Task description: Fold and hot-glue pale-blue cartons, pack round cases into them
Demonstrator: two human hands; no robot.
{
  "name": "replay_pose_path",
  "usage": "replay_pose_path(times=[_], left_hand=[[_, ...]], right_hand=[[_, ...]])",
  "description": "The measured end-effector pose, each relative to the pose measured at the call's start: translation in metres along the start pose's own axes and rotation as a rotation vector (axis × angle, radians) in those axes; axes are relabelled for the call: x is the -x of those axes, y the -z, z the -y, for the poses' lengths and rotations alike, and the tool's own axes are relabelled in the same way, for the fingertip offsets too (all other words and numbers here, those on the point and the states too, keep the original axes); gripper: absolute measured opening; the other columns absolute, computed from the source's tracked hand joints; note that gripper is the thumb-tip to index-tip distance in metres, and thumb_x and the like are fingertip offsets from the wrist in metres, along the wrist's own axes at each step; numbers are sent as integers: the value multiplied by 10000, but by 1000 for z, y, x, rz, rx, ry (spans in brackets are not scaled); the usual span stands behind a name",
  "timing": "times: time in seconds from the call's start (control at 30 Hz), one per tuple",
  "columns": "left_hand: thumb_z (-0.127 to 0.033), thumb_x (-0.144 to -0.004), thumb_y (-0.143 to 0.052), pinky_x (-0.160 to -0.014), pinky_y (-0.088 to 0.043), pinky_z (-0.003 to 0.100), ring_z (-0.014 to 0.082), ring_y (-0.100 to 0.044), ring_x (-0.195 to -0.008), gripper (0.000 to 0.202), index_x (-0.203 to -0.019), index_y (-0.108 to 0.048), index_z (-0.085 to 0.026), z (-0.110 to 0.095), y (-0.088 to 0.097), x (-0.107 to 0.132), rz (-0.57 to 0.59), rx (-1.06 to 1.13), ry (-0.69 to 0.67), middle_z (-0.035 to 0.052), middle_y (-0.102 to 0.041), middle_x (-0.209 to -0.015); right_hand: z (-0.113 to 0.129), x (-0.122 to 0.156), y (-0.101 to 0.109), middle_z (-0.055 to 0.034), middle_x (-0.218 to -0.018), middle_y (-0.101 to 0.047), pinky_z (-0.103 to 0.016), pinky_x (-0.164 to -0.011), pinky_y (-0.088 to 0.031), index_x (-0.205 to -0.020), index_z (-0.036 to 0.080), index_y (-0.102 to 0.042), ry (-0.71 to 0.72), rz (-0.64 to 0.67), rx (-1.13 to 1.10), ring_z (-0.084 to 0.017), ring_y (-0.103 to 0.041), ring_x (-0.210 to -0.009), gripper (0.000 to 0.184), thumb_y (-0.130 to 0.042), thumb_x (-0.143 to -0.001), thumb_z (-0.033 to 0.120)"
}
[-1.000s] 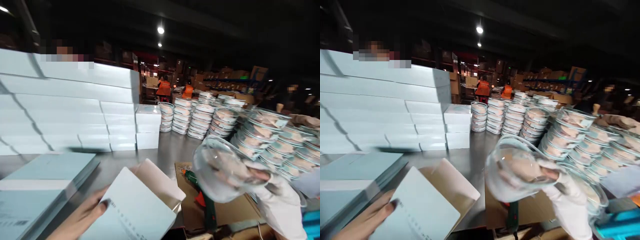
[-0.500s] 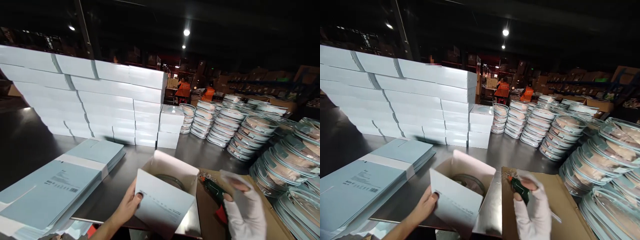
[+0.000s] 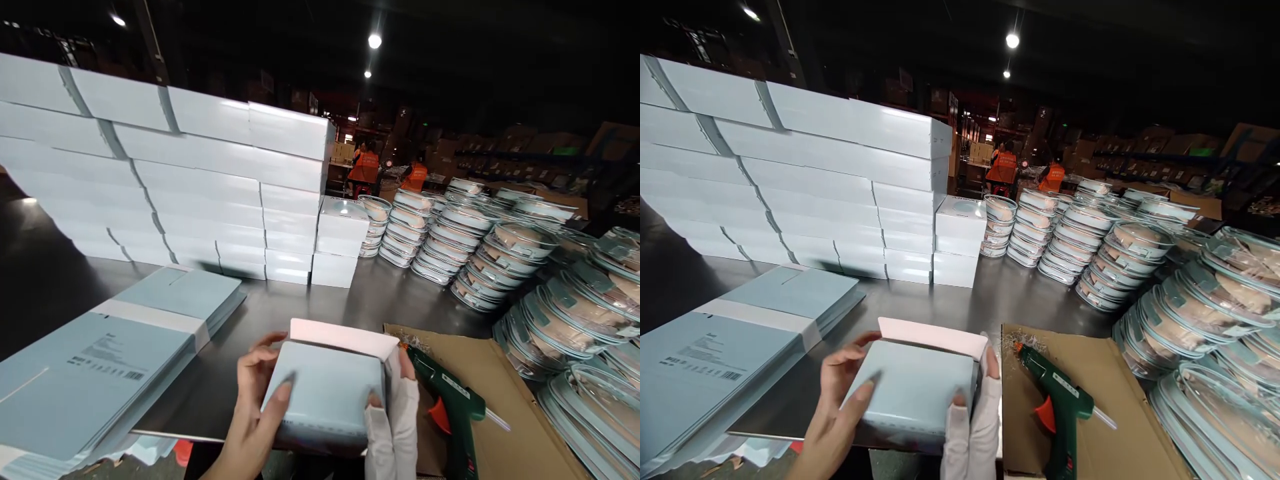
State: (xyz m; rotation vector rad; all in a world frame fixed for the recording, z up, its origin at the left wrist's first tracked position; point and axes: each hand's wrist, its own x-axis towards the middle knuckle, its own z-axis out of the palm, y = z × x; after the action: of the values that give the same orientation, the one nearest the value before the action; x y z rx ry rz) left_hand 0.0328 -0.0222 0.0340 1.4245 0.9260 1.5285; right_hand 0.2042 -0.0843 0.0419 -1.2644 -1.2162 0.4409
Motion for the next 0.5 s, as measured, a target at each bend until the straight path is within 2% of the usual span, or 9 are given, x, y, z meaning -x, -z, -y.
replay_pose_path(times=[0.07,0.1,0.17,0.2,0.23,0.3,0.37,0.43,0.5], left_hand=[[-471,-1036,-517,-1062,-483,348,265,-534,-1374,187,-1114,-591,-318,-6,2,-2,54,-74,46,49,-552,-1462],[-474,-1032,-505,-1095,-461,371,285,-511,-1405,224,-1077,-642,-303,-9,5,-5,117,-132,79,56,-577,-1450],[-501,-999,-521,-1156,-416,425,332,-450,-1466,297,-1031,-723,-286,-13,15,-11,253,-213,125,72,-658,-1369],[-516,-970,-558,-1174,-404,442,347,-430,-1484,304,-1052,-741,-287,-13,21,-14,306,-225,126,76,-694,-1322],[-523,-934,-610,-1178,-408,446,356,-425,-1491,316,-1095,-747,-288,-12,27,-16,351,-231,117,79,-715,-1296],[-512,-857,-717,-1148,-457,424,364,-447,-1483,407,-1199,-739,-293,-5,39,-21,444,-247,86,87,-715,-1324],[-499,-807,-787,-1124,-488,417,369,-465,-1478,500,-1268,-731,-314,5,49,-25,527,-293,58,91,-695,-1380],[-524,-774,-824,-1137,-474,469,389,-449,-1489,533,-1270,-749,-341,12,55,-30,561,-349,38,95,-693,-1399],[-560,-725,-862,-1160,-431,551,425,-425,-1497,556,-1232,-782,-347,14,55,-36,567,-383,47,115,-693,-1407]], right_hand=[[-3,-6,15,-111,-1698,-334,-498,-1113,-508,-1662,329,-40,59,23,45,-318,-470,-1479,713,-411,-1054,362],[-5,-11,30,-114,-1684,-361,-509,-1117,-499,-1656,327,-78,82,30,122,-316,-491,-1464,704,-423,-1044,381],[-12,-21,75,-153,-1610,-465,-549,-1126,-469,-1584,267,-319,61,3,401,-351,-532,-1421,626,-459,-1002,449],[-16,-27,102,-199,-1518,-551,-581,-1124,-451,-1470,211,-471,11,-26,592,-393,-555,-1381,596,-505,-949,499],[-21,-32,129,-242,-1404,-626,-610,-1098,-450,-1315,170,-587,-134,-70,800,-442,-586,-1319,557,-521,-895,530],[-31,-40,173,-242,-1132,-742,-680,-1028,-441,-1096,192,-676,-567,35,1028,-512,-659,-1141,493,-564,-806,574],[-42,-41,197,-153,-805,-764,-663,-946,-483,-880,246,-700,-822,149,1007,-481,-720,-909,366,-655,-714,569],[-51,-35,200,-63,-565,-668,-571,-768,-566,-697,267,-653,-901,192,850,-380,-707,-643,282,-717,-652,538],[-55,-24,196,-19,-505,-605,-465,-599,-580,-643,263,-612,-955,157,625,-281,-642,-486,317,-690,-679,568]])
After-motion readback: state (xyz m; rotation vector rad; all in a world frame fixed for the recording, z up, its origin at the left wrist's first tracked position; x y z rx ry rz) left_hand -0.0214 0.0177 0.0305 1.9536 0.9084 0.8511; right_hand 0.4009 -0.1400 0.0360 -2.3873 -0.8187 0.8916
